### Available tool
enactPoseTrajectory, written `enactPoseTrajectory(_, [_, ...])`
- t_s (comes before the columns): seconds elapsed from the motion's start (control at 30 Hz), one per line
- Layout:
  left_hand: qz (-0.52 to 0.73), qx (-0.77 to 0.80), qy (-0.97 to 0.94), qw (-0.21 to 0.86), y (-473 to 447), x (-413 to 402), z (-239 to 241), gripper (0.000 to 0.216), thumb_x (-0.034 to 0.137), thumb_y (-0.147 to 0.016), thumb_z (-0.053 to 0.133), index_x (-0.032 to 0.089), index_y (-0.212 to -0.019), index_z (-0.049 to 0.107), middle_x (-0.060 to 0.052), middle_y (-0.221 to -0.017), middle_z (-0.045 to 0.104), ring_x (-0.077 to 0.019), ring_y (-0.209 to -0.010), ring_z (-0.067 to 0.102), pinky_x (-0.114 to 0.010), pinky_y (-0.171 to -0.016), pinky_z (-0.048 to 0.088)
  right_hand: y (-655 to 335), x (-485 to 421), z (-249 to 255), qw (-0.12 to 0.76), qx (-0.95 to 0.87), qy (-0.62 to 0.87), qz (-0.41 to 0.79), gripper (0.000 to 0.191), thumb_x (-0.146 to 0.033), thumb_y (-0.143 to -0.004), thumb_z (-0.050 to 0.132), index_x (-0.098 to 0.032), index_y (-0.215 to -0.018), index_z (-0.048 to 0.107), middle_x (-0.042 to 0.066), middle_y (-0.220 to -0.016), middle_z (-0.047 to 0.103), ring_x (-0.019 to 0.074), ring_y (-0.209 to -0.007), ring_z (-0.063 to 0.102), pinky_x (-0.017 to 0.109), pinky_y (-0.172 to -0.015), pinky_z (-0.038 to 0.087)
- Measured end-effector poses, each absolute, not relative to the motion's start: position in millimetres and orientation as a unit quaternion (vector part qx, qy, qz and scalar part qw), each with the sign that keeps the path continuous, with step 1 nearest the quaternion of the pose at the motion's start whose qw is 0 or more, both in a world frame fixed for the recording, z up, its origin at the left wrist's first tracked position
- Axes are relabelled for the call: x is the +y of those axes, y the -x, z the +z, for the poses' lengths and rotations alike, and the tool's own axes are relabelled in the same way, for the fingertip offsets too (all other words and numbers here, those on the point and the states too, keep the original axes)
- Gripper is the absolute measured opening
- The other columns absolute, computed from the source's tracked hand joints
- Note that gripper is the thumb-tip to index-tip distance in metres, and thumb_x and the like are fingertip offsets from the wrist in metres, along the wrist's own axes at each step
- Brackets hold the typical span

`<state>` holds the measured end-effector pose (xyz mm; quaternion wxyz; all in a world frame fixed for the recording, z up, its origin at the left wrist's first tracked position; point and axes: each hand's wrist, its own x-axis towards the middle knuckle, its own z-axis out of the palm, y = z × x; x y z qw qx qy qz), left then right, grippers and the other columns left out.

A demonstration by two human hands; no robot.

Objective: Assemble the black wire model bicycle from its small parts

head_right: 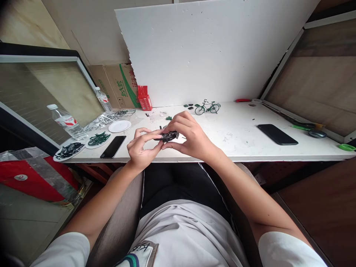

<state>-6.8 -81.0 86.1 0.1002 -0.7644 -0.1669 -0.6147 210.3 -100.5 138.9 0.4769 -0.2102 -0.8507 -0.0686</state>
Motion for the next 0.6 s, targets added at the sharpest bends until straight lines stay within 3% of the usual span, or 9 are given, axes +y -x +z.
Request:
enactPoseTrajectory(0.37, [-0.608, -0.149, 0.771, 0.118, 9.5, -83.8, 91.3, 0.020, 0.018, -0.095, 0.080, 0.025, -0.112, 0.071, -0.005, -0.108, 0.086, -0.0225, -0.094, 0.083, -0.041, -0.094, 0.055, -211.6, -101.3, 139.9, 0.462, -0.858, 0.219, -0.042, 0.040, -0.057, -0.090, 0.082, -0.026, -0.113, 0.073, 0.009, -0.101, 0.075, 0.0306, -0.105, 0.066, 0.051, -0.094, 0.054])
enactPoseTrajectory(0.6, [-0.554, -0.148, 0.801, 0.172, 19.4, -90.2, 93.8, 0.020, 0.022, -0.098, 0.077, 0.024, -0.117, 0.071, -0.010, -0.123, 0.082, -0.0239, -0.104, 0.083, -0.041, -0.099, 0.052, -207.2, -104.1, 138.1, 0.522, -0.828, 0.206, -0.005, 0.027, -0.045, -0.095, 0.081, -0.027, -0.110, 0.068, 0.010, -0.103, 0.075, 0.0315, -0.106, 0.071, 0.052, -0.093, 0.059])
